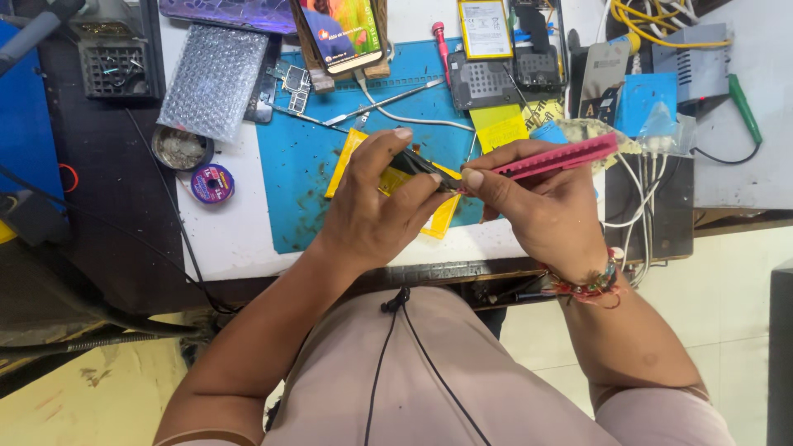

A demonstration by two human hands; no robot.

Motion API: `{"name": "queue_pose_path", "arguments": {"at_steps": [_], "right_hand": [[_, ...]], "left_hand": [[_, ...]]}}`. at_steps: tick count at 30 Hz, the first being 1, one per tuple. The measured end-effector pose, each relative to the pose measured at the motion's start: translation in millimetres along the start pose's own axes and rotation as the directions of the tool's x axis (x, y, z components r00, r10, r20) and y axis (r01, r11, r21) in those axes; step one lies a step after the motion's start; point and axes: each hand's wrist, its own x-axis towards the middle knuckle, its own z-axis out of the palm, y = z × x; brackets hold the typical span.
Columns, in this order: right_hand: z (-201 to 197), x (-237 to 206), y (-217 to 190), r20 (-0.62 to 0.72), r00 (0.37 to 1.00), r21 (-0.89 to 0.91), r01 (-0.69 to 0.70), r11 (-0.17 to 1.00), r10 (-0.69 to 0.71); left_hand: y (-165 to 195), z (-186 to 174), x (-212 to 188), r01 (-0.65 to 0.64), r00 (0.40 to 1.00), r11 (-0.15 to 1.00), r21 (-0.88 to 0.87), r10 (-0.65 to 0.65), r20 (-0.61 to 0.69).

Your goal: The person disassembles a smartphone using a red screwdriver and a blue plastic pry tool. They remove the back cover, disconnect the battery, and separate the screen assembly from the frame. The person then uses a pink plastic pry tool to peel off a black protective film from the screen.

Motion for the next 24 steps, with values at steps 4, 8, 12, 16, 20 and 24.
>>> {"name": "queue_pose_path", "arguments": {"at_steps": [4,8,12,16,20,24], "right_hand": [[2,0,-1,0.007,1.0,-0.027,-0.009,1.0,0.009],[3,-4,-3,0.061,0.99,-0.116,0.137,0.984,-0.131],[6,-7,-3,0.043,0.936,-0.196,0.351,0.916,-0.349],[4,-4,-3,0.168,0.859,-0.341,0.512,0.788,-0.484],[2,-4,-2,0.185,0.83,-0.343,0.557,0.756,-0.527],[4,-6,-1,0.121,0.808,-0.3,0.584,0.754,-0.577]], "left_hand": [[5,-13,12,0.004,0.996,0.999,0.035,-0.007,0.089],[11,-27,25,0.05,0.977,0.998,0.049,-0.059,0.205],[12,-32,37,0.096,0.965,0.99,0.106,-0.119,0.235],[11,-33,40,0.125,0.951,0.988,0.094,-0.146,0.272],[9,-38,40,0.089,0.951,0.993,0.082,-0.109,0.288],[12,-40,40,0.084,0.952,0.992,0.094,-0.108,0.286]]}}
